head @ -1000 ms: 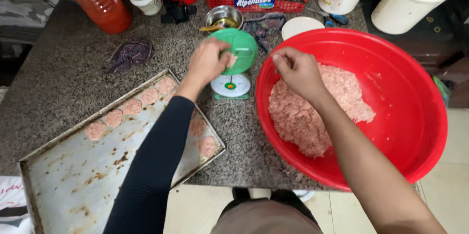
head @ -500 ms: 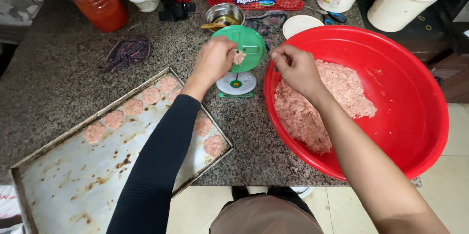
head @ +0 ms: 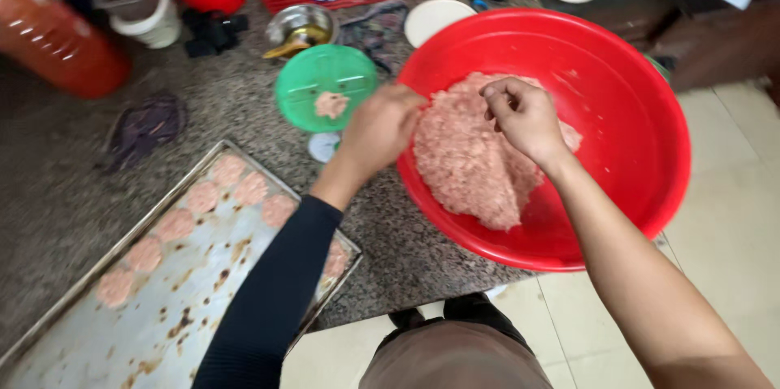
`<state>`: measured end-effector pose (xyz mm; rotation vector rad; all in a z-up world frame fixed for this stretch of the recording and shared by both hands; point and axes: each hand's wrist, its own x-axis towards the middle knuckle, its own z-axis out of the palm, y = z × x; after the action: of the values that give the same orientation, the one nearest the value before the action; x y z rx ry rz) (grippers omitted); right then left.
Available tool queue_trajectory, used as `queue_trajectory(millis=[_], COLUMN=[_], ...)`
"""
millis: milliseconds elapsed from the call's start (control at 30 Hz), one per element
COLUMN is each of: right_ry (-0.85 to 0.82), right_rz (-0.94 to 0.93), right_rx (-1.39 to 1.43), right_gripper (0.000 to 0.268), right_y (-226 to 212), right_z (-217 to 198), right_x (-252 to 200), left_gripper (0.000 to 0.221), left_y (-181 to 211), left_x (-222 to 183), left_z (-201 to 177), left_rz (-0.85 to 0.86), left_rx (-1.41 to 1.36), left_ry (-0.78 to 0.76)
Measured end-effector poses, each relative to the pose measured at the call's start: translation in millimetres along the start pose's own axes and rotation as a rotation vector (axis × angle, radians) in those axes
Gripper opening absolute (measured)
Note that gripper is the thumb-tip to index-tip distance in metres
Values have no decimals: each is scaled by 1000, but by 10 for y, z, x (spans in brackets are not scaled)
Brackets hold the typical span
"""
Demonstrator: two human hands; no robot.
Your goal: The person prepares meat patties by portioning ground meat from a large bowl, weighing it on a scale, and flattening the portions onto a metal tray by hand.
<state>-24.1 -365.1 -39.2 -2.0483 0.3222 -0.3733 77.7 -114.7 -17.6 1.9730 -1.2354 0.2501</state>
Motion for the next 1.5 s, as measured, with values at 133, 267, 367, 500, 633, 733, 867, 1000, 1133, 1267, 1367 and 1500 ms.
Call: queue_trajectory(millis=[133, 267, 367, 500, 633, 733, 867, 1000, 1133, 1267, 1367, 1500], right_ry=[82, 84, 96, 98, 71, 18, -32, -19, -46, -64, -78, -99], right_rz=[153, 334, 236, 173, 210, 258, 278, 153, 190, 254, 245, 91], right_rx=[-102, 35, 0, -32, -3, 30, 1, -51, 92, 69, 131, 137], right_gripper=[23, 24, 24, 26, 27, 28, 29, 29, 29, 28, 27, 25], right_y=[155, 324, 559, 818, 848, 753, 686, 802, 942, 974, 1017, 1152], right_z=[-252, -450, -536, -620, -668, -653, -626, -603, -616, -742, -752, -622], right_x=[-227, -431, -478, -462, -374, -309, -224, -204, -210, -213, -127, 54], left_gripper=[14, 12, 11, 8, 14, 21, 26, 20, 13, 32, 36, 34], left_y=[-31, -305, -528, -627, -437, -223, 35, 119, 60, -28, -85, -206], left_x=[93, 53, -117, -84, 75, 147, 113, 172, 217, 308, 275, 242], left_z=[770, 1634, 2110, 2237, 1787, 1572, 1664, 1886, 2068, 1958, 1703, 1334], left_rz=[61, 41, 131, 143, -118, -239, -224, -194, -104, -516, -396, -548], left_rx=[-23, 129, 215, 279, 173, 58, 55, 210, 347, 256, -132, -582], left_ry=[-157, -451, -438, -459, -474, -432, -396, -373, -424, -503, -59, 118])
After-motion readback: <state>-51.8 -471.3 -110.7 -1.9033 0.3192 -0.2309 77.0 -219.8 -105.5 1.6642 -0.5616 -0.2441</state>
